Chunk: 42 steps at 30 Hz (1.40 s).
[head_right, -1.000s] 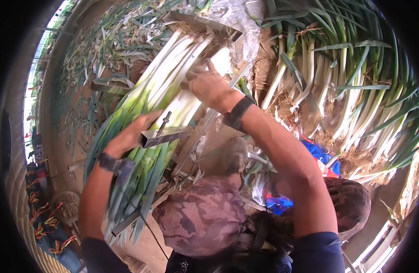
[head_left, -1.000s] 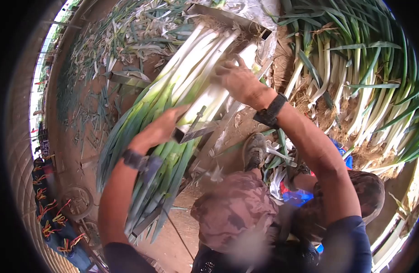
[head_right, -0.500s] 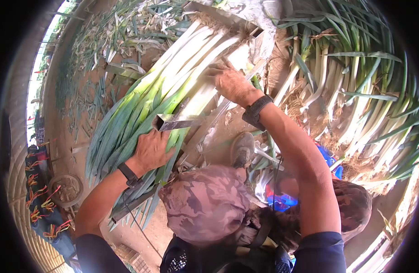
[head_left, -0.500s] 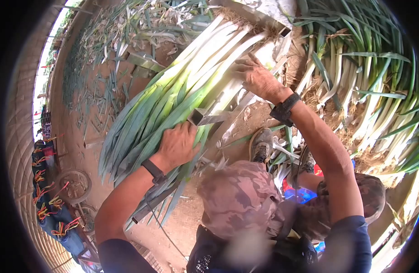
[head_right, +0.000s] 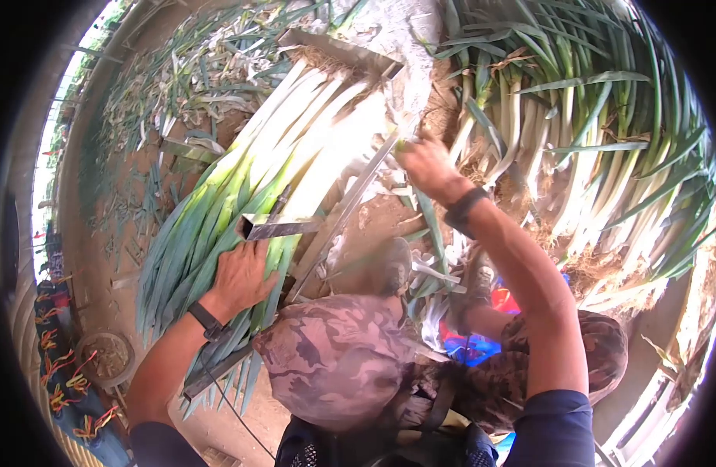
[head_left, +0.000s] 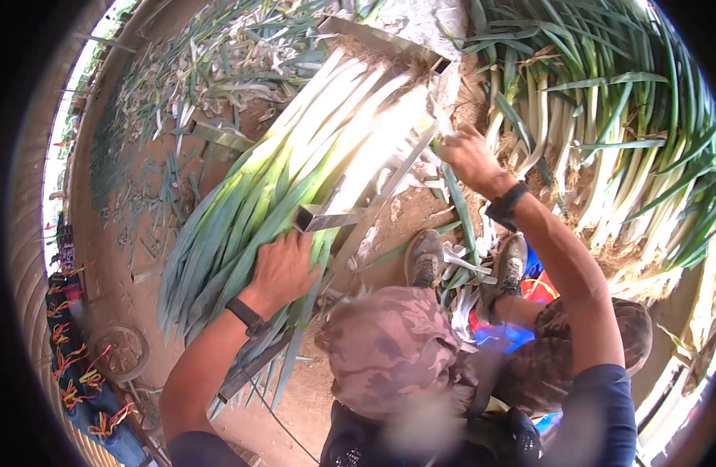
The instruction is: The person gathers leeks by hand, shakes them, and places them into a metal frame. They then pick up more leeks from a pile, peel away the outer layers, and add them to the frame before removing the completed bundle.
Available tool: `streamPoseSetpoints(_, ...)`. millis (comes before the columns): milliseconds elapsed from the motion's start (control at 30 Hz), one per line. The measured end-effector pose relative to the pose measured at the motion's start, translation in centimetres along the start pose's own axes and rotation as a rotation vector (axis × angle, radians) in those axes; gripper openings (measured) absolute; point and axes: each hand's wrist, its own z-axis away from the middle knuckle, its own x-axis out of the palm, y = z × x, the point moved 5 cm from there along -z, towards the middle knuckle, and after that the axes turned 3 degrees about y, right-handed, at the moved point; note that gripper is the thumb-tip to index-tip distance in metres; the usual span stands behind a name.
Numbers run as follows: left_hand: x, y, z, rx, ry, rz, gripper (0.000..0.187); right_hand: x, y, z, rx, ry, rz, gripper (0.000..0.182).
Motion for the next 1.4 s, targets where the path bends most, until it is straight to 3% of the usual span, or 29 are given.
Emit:
streamPoseSetpoints(33,-0.1,-0.1,0.0,-0.012,0.001,0.000,0.050,1.7,3.0,3.4,0.168,-0.236,-0.067,0.011)
streamPoseSetpoints(67,-0.1,-0.1,0.2,0.006,0.010,0.005,0.050,2.6,4.5,7.3,0.131,-0.263,-0.028,0.013)
streamPoseSetpoints(100,0.0,-0.3,0.2,-0.007,0.009,-0.002,0.052,3.9,5.5,10.7,0.236,-0.549,0.051,0.010)
streamPoseSetpoints(133,0.2,-0.2,-0.1,-0.011,0.013,-0.002,0.055,3.6,4.6,14.0,0.299,-0.633,0.151,0.019)
streamPoseSetpoints(167,0.1,0.3,-0.3,0.034,0.027,0.012,0.055,5.1,4.5,17.8,0.439,-0.656,-0.041,0.028)
streamPoseSetpoints(200,-0.3,0.4,-0.3,0.006,0.022,0.019,0.060,7.1,3.8,20.7,0.374,-0.737,-0.186,0.038)
streamPoseSetpoints(233,-0.4,0.3,-0.3,-0.032,0.018,0.020,0.066,7.6,2.1,22.3,0.393,-0.624,-0.268,0.033)
streamPoseSetpoints(267,-0.3,0.3,-0.2,-0.005,0.031,0.020,0.066,5.5,-0.5,20.7,0.363,-0.745,-0.213,0.032)
streamPoseSetpoints(300,0.0,-0.1,-0.1,-0.019,-0.001,-0.022,0.072,6.7,-1.5,21.4,0.517,-0.870,-0.401,0.052)
streamPoseSetpoints(400,-1.7,0.1,0.9,-0.045,-0.065,-0.069,0.082,4.8,-5.3,20.3,0.699,-0.734,-0.472,0.062)
streamPoseSetpoints(467,-4.0,0.6,2.4,-0.017,-0.058,0.052,0.074,9.9,-5.7,24.0,0.825,-0.544,-0.231,0.069)
streamPoseSetpoints(600,-12.6,4.1,5.7,0.042,0.029,0.051,0.061,13.8,-10.0,28.9,1.079,-0.417,-0.339,0.078)
streamPoseSetpoints(633,-13.9,4.1,6.8,-0.061,0.069,0.188,0.056,13.5,-11.3,28.9,1.122,-0.373,-0.362,0.078)
streamPoseSetpoints(700,-15.8,5.3,8.2,-0.154,0.116,0.325,0.052,15.7,-12.8,29.0,1.112,-0.524,-0.723,0.049)
streamPoseSetpoints(733,-17.1,6.6,8.7,-0.134,0.229,0.459,0.047,16.2,-12.4,29.2,1.120,-0.515,-0.719,0.049)
streamPoseSetpoints(800,-19.1,9.8,9.2,-0.103,0.349,0.594,0.043,17.6,-13.3,28.9,0.732,-0.861,-1.025,0.046)
streamPoseSetpoints(833,-19.9,11.8,9.3,-0.060,0.331,0.703,0.034,17.9,-12.2,28.4,0.592,-0.827,-1.019,0.043)
streamPoseSetpoints(867,-20.2,13.5,9.3,-0.017,0.310,0.811,0.026,16.9,-11.0,28.0,0.596,-0.821,-1.015,0.043)
streamPoseSetpoints(933,-18.7,16.3,8.8,0.079,0.128,0.924,0.039,12.8,-6.6,27.2,0.928,-0.686,-0.730,0.047)
streamPoseSetpoints(1000,-16.4,19.3,5.9,0.120,0.204,1.153,0.032,8.4,-2.8,25.4,1.195,-0.514,-0.557,0.051)
streamPoseSetpoints(1067,-12.1,21.7,2.6,0.040,0.116,1.430,0.035,7.2,1.2,24.8,1.284,-0.289,-0.453,0.052)
streamPoseSetpoints(1133,-10.0,24.6,-1.6,0.035,0.056,1.491,0.028,4.8,4.5,24.1,1.312,0.010,-0.435,0.047)
streamPoseSetpoints(1200,-8.4,26.8,-5.0,0.062,0.077,1.531,0.028,5.8,8.7,23.8,1.412,0.336,-0.512,0.040)
streamPoseSetpoints(1233,-7.9,27.7,-6.3,0.088,0.101,1.560,0.029,5.9,10.4,23.9,1.384,0.316,-0.601,0.036)
streamPoseSetpoints(1267,-7.5,28.0,-7.3,0.076,0.105,1.564,0.029,8.7,12.8,24.8,1.546,0.414,-0.678,0.034)
streamPoseSetpoints(1333,-6.5,28.4,-9.3,0.077,0.066,1.562,0.030,7.1,12.8,21.5,1.689,0.497,-1.189,0.029)
streamPoseSetpoints(1367,-5.8,28.3,-10.2,0.047,0.074,1.585,0.030,7.4,13.2,20.9,1.499,0.521,-1.203,0.027)
streamPoseSetpoints(1400,-5.0,28.1,-11.0,0.040,0.072,1.590,0.030,8.3,14.1,21.0,1.503,0.512,-1.202,0.027)
